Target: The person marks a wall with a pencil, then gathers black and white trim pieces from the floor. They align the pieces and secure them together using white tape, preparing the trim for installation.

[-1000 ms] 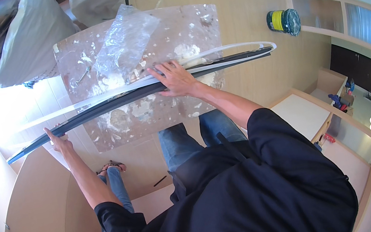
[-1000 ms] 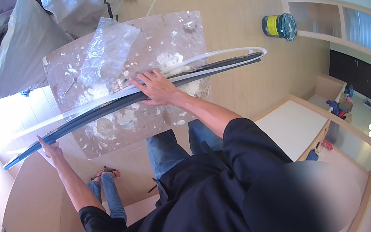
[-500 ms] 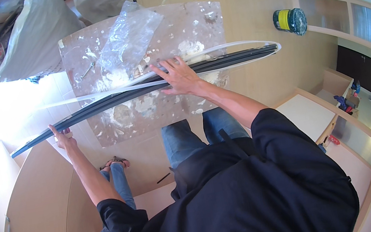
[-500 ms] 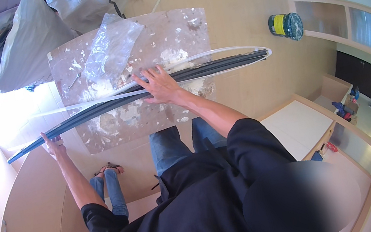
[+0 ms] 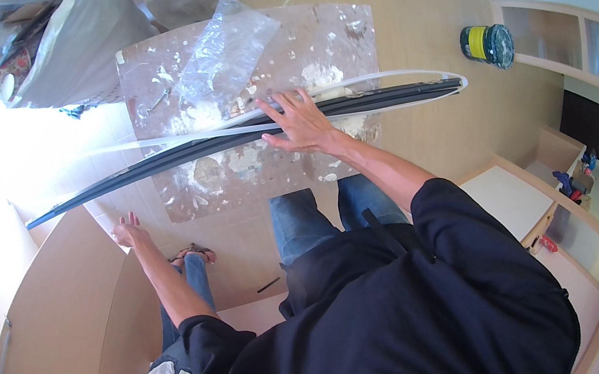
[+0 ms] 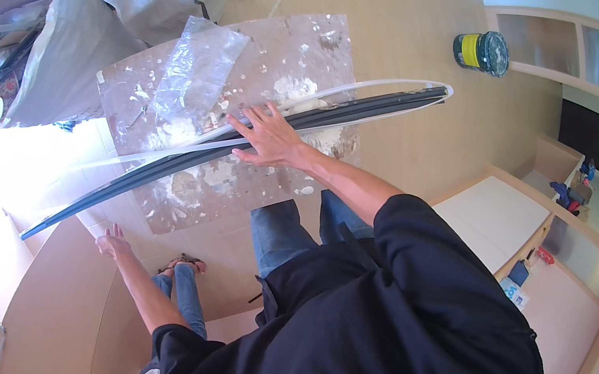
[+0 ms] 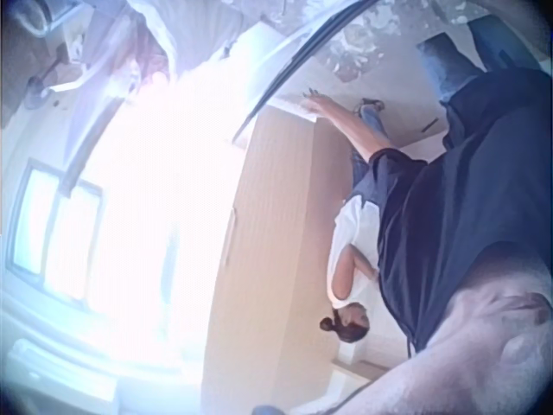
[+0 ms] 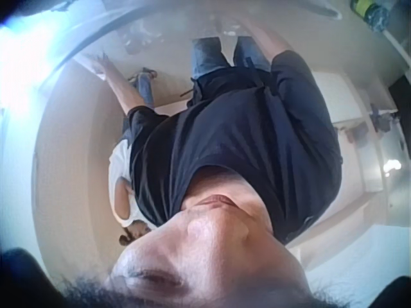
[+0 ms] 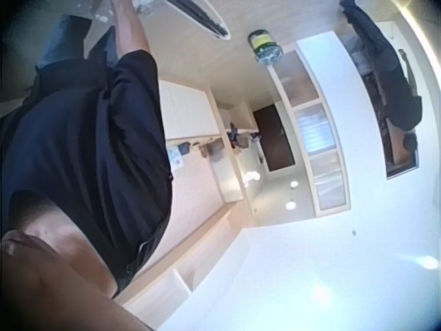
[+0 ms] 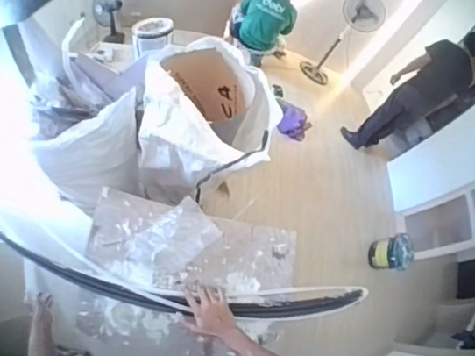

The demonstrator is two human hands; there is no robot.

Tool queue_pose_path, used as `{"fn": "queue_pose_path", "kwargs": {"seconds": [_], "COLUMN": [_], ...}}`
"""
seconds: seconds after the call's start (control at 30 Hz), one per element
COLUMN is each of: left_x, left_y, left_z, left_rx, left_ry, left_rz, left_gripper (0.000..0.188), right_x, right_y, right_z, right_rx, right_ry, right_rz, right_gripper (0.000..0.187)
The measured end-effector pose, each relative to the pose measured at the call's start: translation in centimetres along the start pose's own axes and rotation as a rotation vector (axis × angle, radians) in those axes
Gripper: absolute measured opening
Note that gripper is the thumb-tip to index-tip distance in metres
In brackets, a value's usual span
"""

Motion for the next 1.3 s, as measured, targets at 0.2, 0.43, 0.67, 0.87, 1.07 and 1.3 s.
{"fn": "queue_pose_path", "kwargs": {"seconds": [0.2,0.43,0.67,0.87,1.07,1.3], "left_x": [-5.3,-3.4,-2.3,2.5,7.0,12.8], "left_y": [-16.2,-43.3,-60.9,-74.1,-83.0,-83.7], "left_z": [-4.0,-4.8,-9.5,-12.9,-14.6,-14.0], "left_rx": [0.211,1.071,1.217,1.183,1.043,0.967], "left_ry": [-0.005,-0.140,-0.244,-0.143,0.138,0.443], "left_rz": [0.540,0.423,1.111,1.308,1.071,0.421], "left_gripper": [0.041,0.028,0.020,0.019,0.020,0.026], "right_x": [1.4,3.7,-0.1,-6.6,-11.9,-20.2], "right_y": [-1.7,-7.0,-13.6,-21.3,-28.8,-30.4], "right_z": [-5.0,-13.8,-23.2,-32.3,-41.6,-46.5], "right_rx": [-0.212,-0.142,0.130,0.102,-0.080,-0.342], "right_ry": [0.358,0.931,1.369,1.057,0.652,0.595], "right_rz": [0.129,0.191,0.169,-0.098,-0.295,-0.085], "right_gripper": [0.041,0.018,0.034,0.004,0.008,0.008]}}
Point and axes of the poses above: each hand's wrist, its own y-axis towards the middle knuckle, its own z-axis out of the palm, x = y × z, the point moved 6 cm from there along y, towards the middle knuckle, and after that the axes turned 4 degrees about -x, right-handed, at the moved point
